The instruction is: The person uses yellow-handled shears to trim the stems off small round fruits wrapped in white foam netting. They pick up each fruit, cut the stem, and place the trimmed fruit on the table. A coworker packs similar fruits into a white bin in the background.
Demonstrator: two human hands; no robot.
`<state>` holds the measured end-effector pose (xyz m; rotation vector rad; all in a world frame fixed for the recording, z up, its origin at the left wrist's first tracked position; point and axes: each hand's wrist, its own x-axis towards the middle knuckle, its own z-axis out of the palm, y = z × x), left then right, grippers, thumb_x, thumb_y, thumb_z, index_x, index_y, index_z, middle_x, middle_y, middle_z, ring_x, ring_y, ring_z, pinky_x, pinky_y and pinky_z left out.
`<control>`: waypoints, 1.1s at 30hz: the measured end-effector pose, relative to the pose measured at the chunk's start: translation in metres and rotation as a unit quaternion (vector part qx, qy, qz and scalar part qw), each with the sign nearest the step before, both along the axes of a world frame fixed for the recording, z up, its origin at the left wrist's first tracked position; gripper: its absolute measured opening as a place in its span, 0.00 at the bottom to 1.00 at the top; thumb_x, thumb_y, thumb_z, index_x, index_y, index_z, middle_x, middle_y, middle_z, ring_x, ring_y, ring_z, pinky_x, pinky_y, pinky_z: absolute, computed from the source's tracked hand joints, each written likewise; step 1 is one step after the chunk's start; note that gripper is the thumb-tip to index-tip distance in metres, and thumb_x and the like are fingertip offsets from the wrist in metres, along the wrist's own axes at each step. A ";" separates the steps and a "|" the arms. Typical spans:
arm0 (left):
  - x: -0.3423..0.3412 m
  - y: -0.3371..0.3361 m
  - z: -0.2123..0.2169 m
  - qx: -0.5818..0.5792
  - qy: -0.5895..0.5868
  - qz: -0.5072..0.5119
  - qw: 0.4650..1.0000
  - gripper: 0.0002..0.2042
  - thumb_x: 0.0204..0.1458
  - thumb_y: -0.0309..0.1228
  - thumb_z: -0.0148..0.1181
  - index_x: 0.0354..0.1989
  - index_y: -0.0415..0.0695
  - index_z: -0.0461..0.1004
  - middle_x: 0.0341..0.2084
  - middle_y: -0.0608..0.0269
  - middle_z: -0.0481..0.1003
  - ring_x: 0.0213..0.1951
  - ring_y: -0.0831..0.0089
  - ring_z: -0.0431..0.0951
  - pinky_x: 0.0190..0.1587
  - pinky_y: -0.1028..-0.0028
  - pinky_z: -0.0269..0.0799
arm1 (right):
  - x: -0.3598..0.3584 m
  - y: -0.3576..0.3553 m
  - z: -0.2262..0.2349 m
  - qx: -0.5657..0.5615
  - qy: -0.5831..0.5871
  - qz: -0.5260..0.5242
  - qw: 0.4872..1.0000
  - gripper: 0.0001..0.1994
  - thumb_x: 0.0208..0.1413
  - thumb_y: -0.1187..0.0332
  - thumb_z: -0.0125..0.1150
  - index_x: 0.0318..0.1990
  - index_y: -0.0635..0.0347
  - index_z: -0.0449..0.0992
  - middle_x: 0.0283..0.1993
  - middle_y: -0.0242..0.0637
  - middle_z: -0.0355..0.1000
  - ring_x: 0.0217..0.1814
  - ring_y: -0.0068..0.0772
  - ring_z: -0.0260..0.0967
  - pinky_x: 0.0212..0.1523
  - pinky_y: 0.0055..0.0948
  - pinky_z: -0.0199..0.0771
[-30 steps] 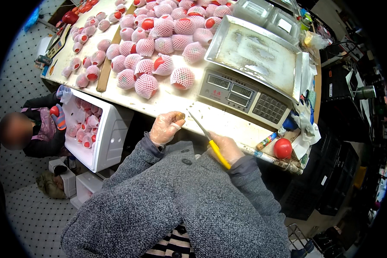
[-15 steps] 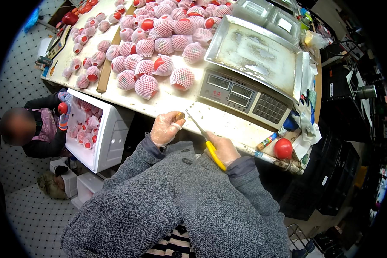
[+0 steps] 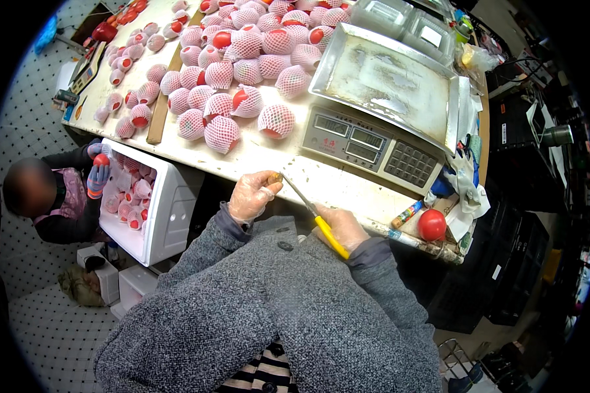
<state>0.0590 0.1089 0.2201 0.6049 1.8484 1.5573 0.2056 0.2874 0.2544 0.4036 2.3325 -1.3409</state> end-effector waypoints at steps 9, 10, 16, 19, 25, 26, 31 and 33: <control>0.003 0.002 0.016 0.026 -0.113 0.022 0.993 0.09 0.52 0.26 0.55 0.38 0.32 0.73 0.20 0.75 0.66 0.21 0.89 0.59 0.23 0.87 0.55 | 0.001 -0.003 0.000 0.142 0.084 0.033 0.986 0.25 0.49 0.71 0.57 0.57 0.60 0.63 0.41 0.53 0.71 0.43 0.50 0.70 0.45 0.33 0.70; 0.003 0.001 0.016 0.028 -0.119 0.019 0.992 0.09 0.52 0.26 0.55 0.38 0.32 0.73 0.20 0.75 0.66 0.21 0.89 0.59 0.22 0.87 0.54 | 0.002 -0.002 -0.001 0.110 0.077 0.035 0.990 0.25 0.49 0.71 0.57 0.57 0.60 0.63 0.41 0.53 0.71 0.43 0.50 0.70 0.45 0.33 0.70; -0.001 -0.001 0.012 0.027 -0.138 0.000 0.990 0.12 0.51 0.28 0.53 0.40 0.30 0.73 0.23 0.69 0.70 0.23 0.86 0.63 0.25 0.84 0.61 | 0.006 -0.001 -0.002 -0.015 0.014 -0.002 1.000 0.25 0.48 0.74 0.56 0.57 0.61 0.63 0.39 0.51 0.72 0.41 0.45 0.72 0.44 0.32 0.70; 0.001 0.001 0.015 0.022 -0.138 0.010 0.990 0.12 0.51 0.28 0.54 0.39 0.30 0.73 0.22 0.70 0.69 0.22 0.86 0.62 0.24 0.83 0.60 | 0.006 -0.002 -0.004 0.016 0.060 -0.001 0.998 0.25 0.50 0.71 0.57 0.58 0.60 0.63 0.39 0.52 0.72 0.42 0.46 0.71 0.44 0.33 0.69; -0.003 -0.003 0.004 0.038 -0.121 -0.030 0.991 0.08 0.52 0.25 0.53 0.36 0.32 0.72 0.20 0.74 0.65 0.22 0.88 0.59 0.24 0.86 0.54 | 0.004 -0.001 0.005 0.088 0.074 0.026 0.993 0.23 0.51 0.72 0.55 0.56 0.60 0.64 0.39 0.52 0.72 0.42 0.45 0.71 0.44 0.34 0.69; -0.002 -0.003 0.005 0.032 -0.114 -0.025 0.993 0.08 0.52 0.25 0.53 0.37 0.32 0.72 0.21 0.74 0.65 0.22 0.88 0.59 0.24 0.86 0.55 | 0.004 0.002 0.007 0.045 0.046 0.023 0.998 0.22 0.51 0.73 0.54 0.56 0.60 0.64 0.39 0.52 0.72 0.42 0.46 0.71 0.44 0.34 0.69; -0.001 -0.001 0.008 0.042 -0.094 -0.010 0.995 0.10 0.51 0.24 0.54 0.40 0.31 0.71 0.23 0.74 0.65 0.24 0.87 0.60 0.27 0.86 0.57 | 0.003 0.002 0.012 0.025 0.036 0.007 0.999 0.19 0.51 0.73 0.53 0.53 0.61 0.66 0.38 0.53 0.71 0.43 0.50 0.70 0.44 0.36 0.69; -0.001 0.000 0.006 0.025 -0.080 -0.008 0.996 0.10 0.51 0.23 0.54 0.40 0.32 0.71 0.24 0.75 0.65 0.25 0.88 0.60 0.27 0.86 0.57 | 0.001 0.002 0.009 0.041 0.068 -0.001 0.997 0.18 0.51 0.73 0.53 0.52 0.61 0.67 0.37 0.53 0.71 0.43 0.49 0.71 0.44 0.36 0.69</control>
